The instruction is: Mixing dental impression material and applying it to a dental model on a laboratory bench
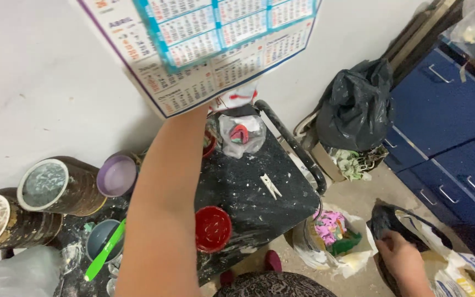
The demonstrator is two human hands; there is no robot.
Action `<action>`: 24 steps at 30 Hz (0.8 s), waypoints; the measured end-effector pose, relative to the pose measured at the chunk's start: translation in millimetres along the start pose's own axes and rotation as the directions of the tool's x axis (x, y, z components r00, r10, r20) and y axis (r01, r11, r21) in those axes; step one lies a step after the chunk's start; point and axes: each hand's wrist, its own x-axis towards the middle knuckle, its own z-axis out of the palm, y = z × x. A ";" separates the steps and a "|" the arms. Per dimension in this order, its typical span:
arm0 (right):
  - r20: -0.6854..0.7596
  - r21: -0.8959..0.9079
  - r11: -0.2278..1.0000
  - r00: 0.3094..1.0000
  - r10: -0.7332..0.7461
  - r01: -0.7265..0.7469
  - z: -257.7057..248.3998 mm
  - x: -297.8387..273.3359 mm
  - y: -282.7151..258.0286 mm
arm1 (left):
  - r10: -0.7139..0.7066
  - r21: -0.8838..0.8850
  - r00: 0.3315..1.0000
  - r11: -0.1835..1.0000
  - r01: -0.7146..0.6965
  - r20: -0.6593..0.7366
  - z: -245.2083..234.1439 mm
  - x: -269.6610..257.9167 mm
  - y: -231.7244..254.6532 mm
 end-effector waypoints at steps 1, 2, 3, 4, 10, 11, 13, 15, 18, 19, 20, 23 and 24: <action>-0.073 0.240 0.970 0.997 -0.029 0.045 -0.5 2.1 2.9 | -0.004 -0.016 1.000 1.000 0.004 0.012 3.0 0.4 9.6; -0.075 0.242 0.969 0.997 -0.027 0.045 0.3 7.3 1.1 | -0.007 -0.032 1.000 0.999 0.008 0.022 5.7 0.9 18.8; -0.184 0.286 0.945 0.977 -0.106 0.156 1.3 12.0 -0.7 | -0.010 -0.048 0.999 0.999 0.012 0.032 8.5 0.7 28.0; -0.293 0.315 0.910 0.940 -0.177 0.270 1.8 17.0 -1.7 | -0.018 -0.065 0.999 0.998 0.020 0.039 11.5 -1.4 36.3; 0.159 0.984 0.119 0.954 -0.253 -0.132 -121.7 -51.2 -152.7 | -0.057 -0.155 0.996 0.986 0.067 0.066 25.3 -17.9 78.4; 0.160 0.984 0.119 0.953 -0.256 -0.134 -121.6 -49.6 -163.0 | -0.064 -0.169 0.995 0.983 0.076 0.075 26.6 -20.4 82.4; -0.023 0.970 -0.191 0.720 -0.694 -0.153 -119.9 -49.7 -183.9 | -0.073 -0.196 0.993 0.976 0.090 0.095 37.1 -30.0 94.5; -0.139 0.907 -0.362 0.660 -0.738 -0.213 -118.8 -74.3 -196.9 | -0.015 -0.101 0.995 0.995 0.024 0.095 52.1 -51.2 96.3; -0.281 0.765 -0.575 0.651 -0.705 -0.292 -109.0 -101.6 -209.6 | 0.081 0.043 0.987 0.995 -0.087 0.137 44.7 -87.9 102.8; -0.291 0.712 -0.637 0.701 -0.651 -0.296 -102.7 -110.6 -213.5 | 0.110 0.093 0.978 0.987 -0.128 0.179 36.5 -102.3 104.2; -0.297 0.709 -0.642 0.702 -0.647 -0.291 -88.3 -109.4 -212.2 | 0.117 0.094 0.977 0.986 -0.135 0.181 29.5 -111.7 97.1; -0.077 0.789 -0.555 0.853 -0.516 -0.264 -62.6 -123.1 -221.0 | 0.169 0.071 0.956 0.979 -0.191 0.238 -4.2 -149.6 79.9; 0.002 0.794 -0.543 0.896 -0.444 -0.271 -68.0 -136.3 -232.1 | 0.123 -0.006 0.961 0.992 -0.125 0.248 -23.1 -166.8 78.3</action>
